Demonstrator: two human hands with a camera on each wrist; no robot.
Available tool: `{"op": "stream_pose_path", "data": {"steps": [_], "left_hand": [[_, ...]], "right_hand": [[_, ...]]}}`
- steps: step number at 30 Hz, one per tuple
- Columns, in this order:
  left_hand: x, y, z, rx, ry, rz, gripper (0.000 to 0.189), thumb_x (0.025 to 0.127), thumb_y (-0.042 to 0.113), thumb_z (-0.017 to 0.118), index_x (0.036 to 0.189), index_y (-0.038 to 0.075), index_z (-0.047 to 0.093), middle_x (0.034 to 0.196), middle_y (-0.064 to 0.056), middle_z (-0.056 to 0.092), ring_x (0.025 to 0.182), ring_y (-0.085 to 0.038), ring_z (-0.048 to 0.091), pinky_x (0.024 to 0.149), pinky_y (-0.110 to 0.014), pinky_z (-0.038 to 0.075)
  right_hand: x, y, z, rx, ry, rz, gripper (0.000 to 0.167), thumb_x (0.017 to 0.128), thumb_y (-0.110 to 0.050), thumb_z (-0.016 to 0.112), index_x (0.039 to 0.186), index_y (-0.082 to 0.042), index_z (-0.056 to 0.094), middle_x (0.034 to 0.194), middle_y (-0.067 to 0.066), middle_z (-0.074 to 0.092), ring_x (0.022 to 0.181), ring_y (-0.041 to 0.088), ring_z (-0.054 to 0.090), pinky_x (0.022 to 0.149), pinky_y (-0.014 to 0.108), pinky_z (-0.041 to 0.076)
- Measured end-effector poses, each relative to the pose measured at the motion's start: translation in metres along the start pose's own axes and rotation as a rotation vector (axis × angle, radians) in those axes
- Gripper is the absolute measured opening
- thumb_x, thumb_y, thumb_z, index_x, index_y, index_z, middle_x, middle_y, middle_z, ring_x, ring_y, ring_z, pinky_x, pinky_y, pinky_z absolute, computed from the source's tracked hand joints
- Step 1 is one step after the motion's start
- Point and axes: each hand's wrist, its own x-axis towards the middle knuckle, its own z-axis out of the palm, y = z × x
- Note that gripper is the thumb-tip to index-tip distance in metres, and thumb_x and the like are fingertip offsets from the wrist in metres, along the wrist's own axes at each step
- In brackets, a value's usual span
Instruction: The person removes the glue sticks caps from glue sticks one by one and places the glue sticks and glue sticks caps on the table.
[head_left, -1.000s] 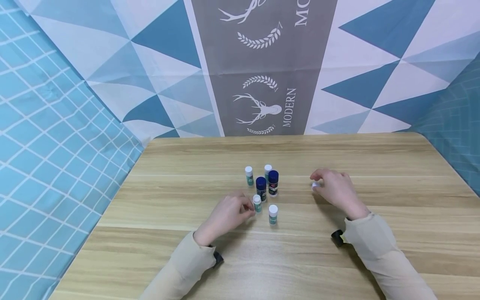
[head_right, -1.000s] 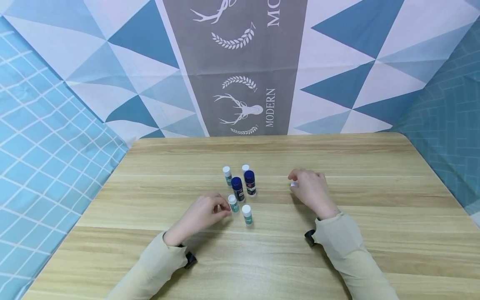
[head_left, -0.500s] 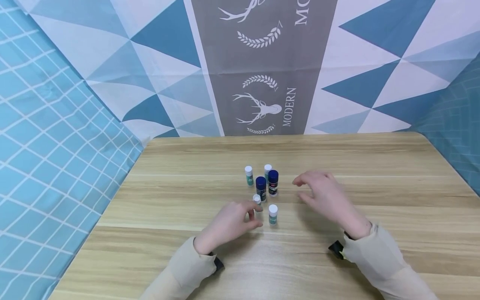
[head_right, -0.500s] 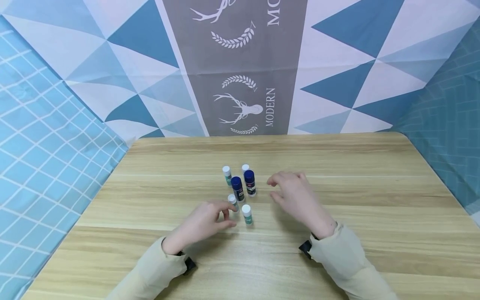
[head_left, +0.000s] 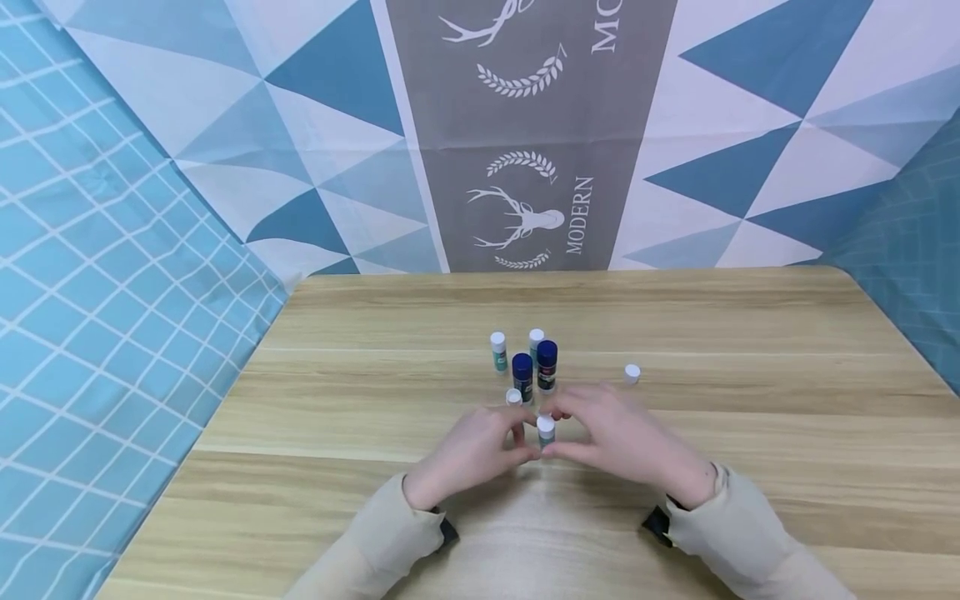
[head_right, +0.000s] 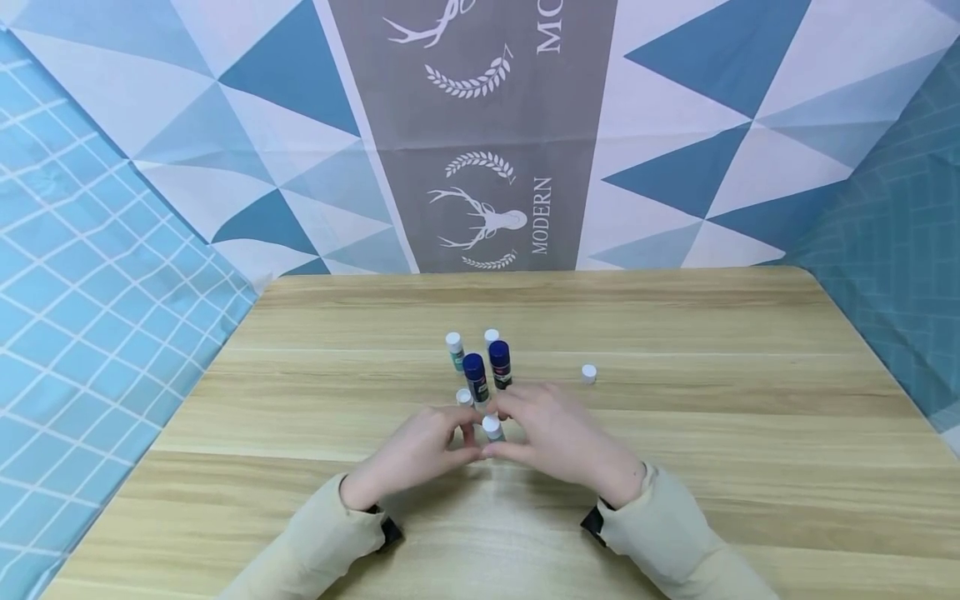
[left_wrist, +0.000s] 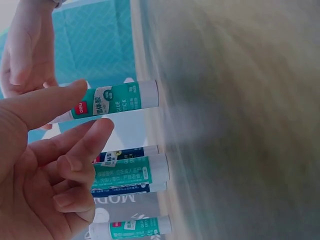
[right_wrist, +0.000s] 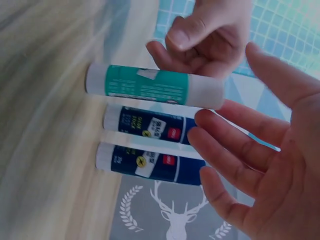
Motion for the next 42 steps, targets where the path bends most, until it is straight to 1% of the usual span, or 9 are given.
{"op": "stream_pose_path", "data": {"steps": [5,9,14,19,25,31,35,39,42], "left_hand": [[0.004,0.0,0.003,-0.001,0.045,0.028,0.021,0.082,0.034,0.066,0.094,0.017,0.065,0.069,0.011,0.058,0.052,0.002,0.044,0.048,-0.014,0.036],[0.005,0.001,0.003,0.004,0.057,0.032,0.018,0.083,0.033,0.065,0.089,0.016,0.065,0.068,0.011,0.057,0.051,0.002,0.043,0.046,-0.014,0.036],[0.006,0.003,0.003,-0.001,0.065,0.031,0.018,0.083,0.033,0.065,0.094,0.018,0.065,0.07,0.012,0.058,0.052,0.002,0.041,0.046,-0.014,0.034],[0.006,0.005,0.002,0.004,0.074,0.055,0.018,0.084,0.03,0.064,0.097,0.017,0.065,0.073,0.012,0.059,0.053,0.002,0.042,0.047,-0.013,0.034],[0.006,0.004,0.003,0.007,0.083,0.056,0.014,0.083,0.031,0.065,0.088,0.018,0.064,0.072,0.012,0.059,0.054,0.002,0.042,0.047,-0.013,0.034],[0.006,0.004,0.003,0.017,0.094,0.07,0.014,0.083,0.033,0.065,0.083,0.019,0.062,0.07,0.013,0.058,0.053,0.003,0.042,0.047,-0.013,0.033],[0.005,0.004,0.003,0.018,0.098,0.076,0.015,0.083,0.033,0.065,0.081,0.019,0.062,0.07,0.013,0.057,0.053,0.003,0.04,0.047,-0.013,0.033],[0.005,0.003,0.004,0.018,0.101,0.084,0.014,0.082,0.032,0.065,0.083,0.018,0.064,0.07,0.012,0.058,0.052,0.002,0.042,0.046,-0.013,0.033],[0.005,0.002,0.004,0.028,0.107,0.086,0.01,0.081,0.026,0.067,0.085,0.017,0.066,0.072,0.01,0.06,0.056,0.001,0.046,0.05,-0.012,0.036]], "right_hand": [[0.001,0.0,0.005,-0.048,0.044,-0.009,0.031,0.078,-0.039,0.068,0.098,-0.016,0.063,0.093,-0.01,0.063,0.085,0.007,0.059,0.076,0.031,0.048],[0.002,0.0,0.009,-0.066,0.076,-0.015,0.027,0.077,-0.036,0.07,0.094,-0.017,0.063,0.088,-0.01,0.062,0.08,0.007,0.059,0.074,0.032,0.047],[0.002,-0.001,0.012,-0.087,0.103,-0.006,0.027,0.075,-0.035,0.072,0.092,-0.017,0.063,0.082,-0.011,0.06,0.076,0.005,0.057,0.073,0.031,0.047],[0.003,-0.002,0.012,-0.081,0.089,0.016,0.026,0.075,-0.033,0.072,0.094,-0.018,0.063,0.083,-0.011,0.059,0.076,0.004,0.056,0.075,0.031,0.047],[0.003,-0.004,0.012,-0.062,0.077,0.021,0.026,0.076,-0.031,0.072,0.095,-0.017,0.064,0.087,-0.01,0.061,0.079,0.005,0.058,0.077,0.034,0.048],[0.003,-0.005,0.012,-0.063,0.089,0.007,0.025,0.076,-0.03,0.072,0.095,-0.017,0.064,0.088,-0.009,0.061,0.081,0.006,0.059,0.077,0.034,0.048],[0.002,-0.005,0.011,-0.06,0.076,0.015,0.023,0.077,-0.028,0.071,0.096,-0.017,0.064,0.089,-0.009,0.062,0.082,0.007,0.059,0.078,0.034,0.048],[0.002,-0.006,0.011,-0.056,0.068,0.019,0.022,0.077,-0.027,0.071,0.095,-0.017,0.064,0.089,-0.009,0.062,0.083,0.006,0.058,0.08,0.035,0.048],[0.002,-0.006,0.01,-0.049,0.066,0.016,0.021,0.077,-0.026,0.071,0.094,-0.016,0.064,0.089,-0.009,0.061,0.082,0.006,0.058,0.08,0.035,0.048]]}}
